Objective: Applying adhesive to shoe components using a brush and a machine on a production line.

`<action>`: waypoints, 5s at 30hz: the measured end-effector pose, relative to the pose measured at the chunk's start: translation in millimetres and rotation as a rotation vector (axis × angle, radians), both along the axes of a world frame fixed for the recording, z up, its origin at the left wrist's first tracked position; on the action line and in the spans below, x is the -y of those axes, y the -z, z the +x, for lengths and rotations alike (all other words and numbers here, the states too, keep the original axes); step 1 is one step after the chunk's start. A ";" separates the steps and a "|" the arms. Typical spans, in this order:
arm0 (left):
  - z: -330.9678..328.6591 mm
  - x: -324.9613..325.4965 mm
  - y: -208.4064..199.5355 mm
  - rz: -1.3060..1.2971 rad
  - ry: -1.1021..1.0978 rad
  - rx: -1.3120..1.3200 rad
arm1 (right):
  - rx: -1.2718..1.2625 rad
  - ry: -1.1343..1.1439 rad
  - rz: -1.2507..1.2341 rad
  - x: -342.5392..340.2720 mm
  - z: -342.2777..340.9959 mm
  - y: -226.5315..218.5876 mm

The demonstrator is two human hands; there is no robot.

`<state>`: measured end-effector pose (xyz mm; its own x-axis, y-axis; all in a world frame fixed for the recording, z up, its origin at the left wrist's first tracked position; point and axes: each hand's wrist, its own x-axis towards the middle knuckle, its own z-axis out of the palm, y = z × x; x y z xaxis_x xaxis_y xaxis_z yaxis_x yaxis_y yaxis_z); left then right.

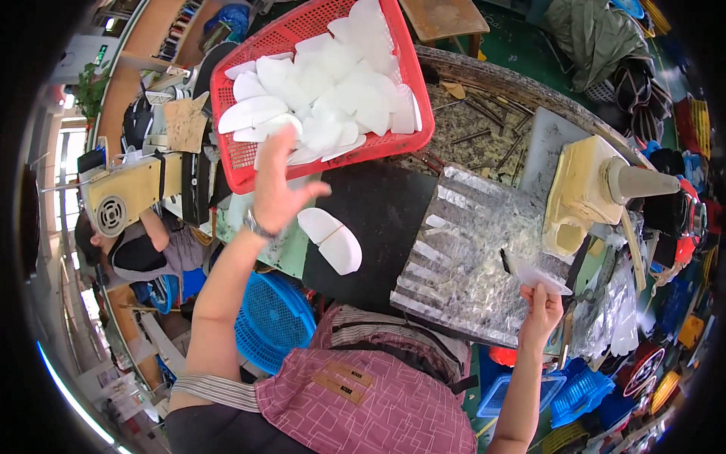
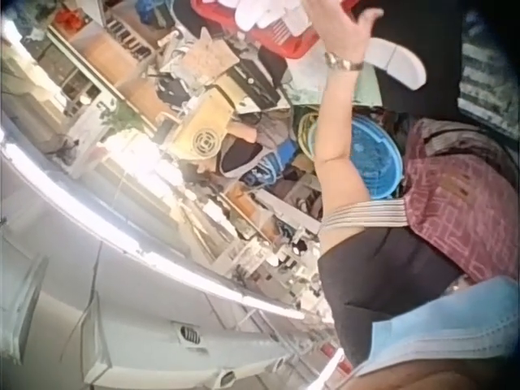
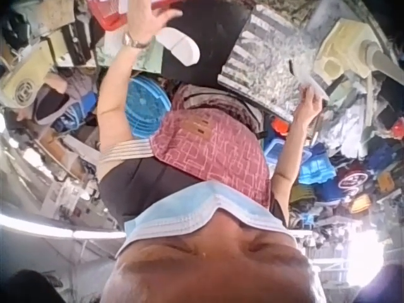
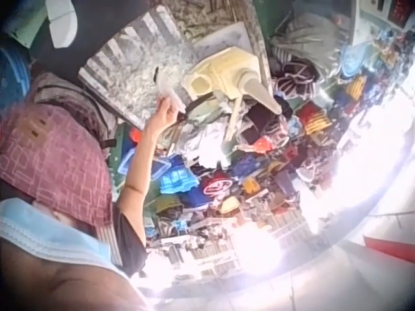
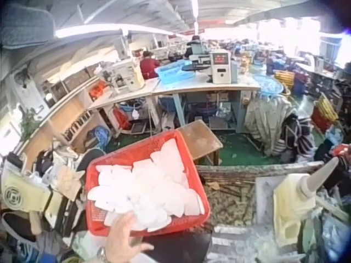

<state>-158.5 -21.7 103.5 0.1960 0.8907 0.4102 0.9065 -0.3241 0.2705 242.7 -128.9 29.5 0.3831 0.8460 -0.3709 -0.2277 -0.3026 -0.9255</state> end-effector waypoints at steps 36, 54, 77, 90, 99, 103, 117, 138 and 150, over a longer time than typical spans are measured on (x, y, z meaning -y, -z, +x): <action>19.6 68.2 55.0 -1.065 0.063 0.558 | 0.822 -1.034 0.921 -32.4 -161.3 21.5; 97.0 19.5 47.5 -1.031 0.366 0.137 | 0.999 -1.345 -0.495 188.7 81.9 5.5; 135.5 7.0 95.1 -0.155 0.590 0.054 | 0.921 -0.370 0.087 -77.1 77.1 -42.6; 184.4 -18.6 99.2 -1.412 0.262 0.792 | -0.383 -0.077 0.096 -17.3 59.9 -8.7; 216.9 -33.2 119.2 -0.817 0.527 -0.108 | 0.559 -0.870 0.262 -55.4 1.2 8.0; 219.7 -34.0 124.8 -0.874 0.520 -0.094 | 0.572 -1.364 -0.129 -56.2 4.5 -10.2; 196.0 15.6 25.4 -0.198 0.683 0.316 | 0.139 0.042 0.016 4.0 53.8 -24.4; 198.0 79.0 115.0 -0.026 0.963 -0.056 | 0.645 -0.748 -0.134 3.0 17.5 15.5; 71.8 -27.8 -26.1 0.328 -0.080 -0.366 | 0.354 0.034 0.097 -24.8 67.5 -21.6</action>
